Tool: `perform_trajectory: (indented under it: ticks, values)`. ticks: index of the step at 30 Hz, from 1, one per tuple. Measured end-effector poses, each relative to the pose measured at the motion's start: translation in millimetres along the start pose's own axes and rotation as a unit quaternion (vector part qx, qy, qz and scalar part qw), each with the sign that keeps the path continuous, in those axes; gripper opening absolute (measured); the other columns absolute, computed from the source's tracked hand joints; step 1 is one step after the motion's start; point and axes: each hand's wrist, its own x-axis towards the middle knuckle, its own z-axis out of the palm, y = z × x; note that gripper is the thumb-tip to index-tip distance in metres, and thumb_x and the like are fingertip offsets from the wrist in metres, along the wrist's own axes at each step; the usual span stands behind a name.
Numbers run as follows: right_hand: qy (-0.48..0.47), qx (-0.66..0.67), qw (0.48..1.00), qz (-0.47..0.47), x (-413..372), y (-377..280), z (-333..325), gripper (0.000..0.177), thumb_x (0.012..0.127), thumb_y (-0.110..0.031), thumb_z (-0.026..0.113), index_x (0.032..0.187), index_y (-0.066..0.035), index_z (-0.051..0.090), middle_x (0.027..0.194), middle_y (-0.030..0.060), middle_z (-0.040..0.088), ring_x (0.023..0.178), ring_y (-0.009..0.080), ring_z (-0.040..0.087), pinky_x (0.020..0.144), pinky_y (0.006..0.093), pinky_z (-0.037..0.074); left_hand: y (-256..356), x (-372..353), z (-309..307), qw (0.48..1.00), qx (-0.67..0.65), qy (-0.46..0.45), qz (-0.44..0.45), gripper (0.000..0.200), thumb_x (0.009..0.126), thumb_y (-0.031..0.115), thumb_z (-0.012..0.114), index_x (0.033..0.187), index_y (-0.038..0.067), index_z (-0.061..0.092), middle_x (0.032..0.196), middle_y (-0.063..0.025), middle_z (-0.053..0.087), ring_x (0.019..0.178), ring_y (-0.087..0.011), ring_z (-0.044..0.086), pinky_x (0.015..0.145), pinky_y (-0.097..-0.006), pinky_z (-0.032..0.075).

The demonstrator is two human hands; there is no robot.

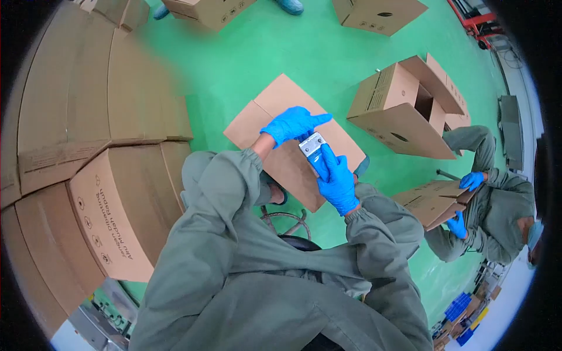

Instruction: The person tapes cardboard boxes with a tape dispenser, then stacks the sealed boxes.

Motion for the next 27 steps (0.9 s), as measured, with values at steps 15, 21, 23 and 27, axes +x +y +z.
perform_trajectory:
  ticks: [15,21,23,27]
  values:
    - [-0.196,-0.132,0.972,-0.004,107,-80,-1,0.072,0.074,-0.013,0.062,0.142,-0.023,0.038,0.092,0.0216,0.056,0.074,0.0421,0.060,0.063,0.0496,0.050,-99,33,-209,0.879,0.360,0.312,0.031,0.058,0.091,0.051,0.046,0.068,0.002,0.068,0.072,-0.0217,0.063,0.068,-0.0401,0.062,0.065,-0.0489,0.047]
    - [-0.273,-0.153,0.950,0.018,139,-86,13,0.073,0.073,-0.014,0.060,0.141,-0.022,0.036,0.093,0.0251,0.059,0.077,0.0447,0.060,0.064,0.0523,0.050,-215,101,-139,0.905,0.390,0.163,-0.053,0.055,0.088,0.054,0.046,0.087,0.004,0.070,0.094,-0.0222,0.066,0.084,-0.0410,0.063,0.077,-0.0504,0.049]
    - [-0.292,-0.166,0.941,0.035,142,-84,8,0.073,0.072,-0.014,0.060,0.141,-0.021,0.036,0.093,0.0249,0.059,0.078,0.0442,0.060,0.064,0.0518,0.050,-278,129,-101,0.918,0.317,0.217,-0.104,0.062,0.089,0.057,0.043,0.107,0.003,0.066,0.113,-0.0233,0.062,0.103,-0.0404,0.059,0.089,-0.0486,0.046]
    - [-0.304,-0.165,0.938,0.033,140,-88,9,0.075,0.070,-0.014,0.061,0.141,-0.019,0.037,0.091,0.0232,0.062,0.078,0.0422,0.062,0.063,0.0505,0.051,-236,104,-115,0.936,0.223,0.144,-0.229,0.083,0.089,0.067,0.033,0.132,-0.002,0.050,0.138,-0.0237,0.046,0.129,-0.0367,0.043,0.104,-0.0455,0.037]
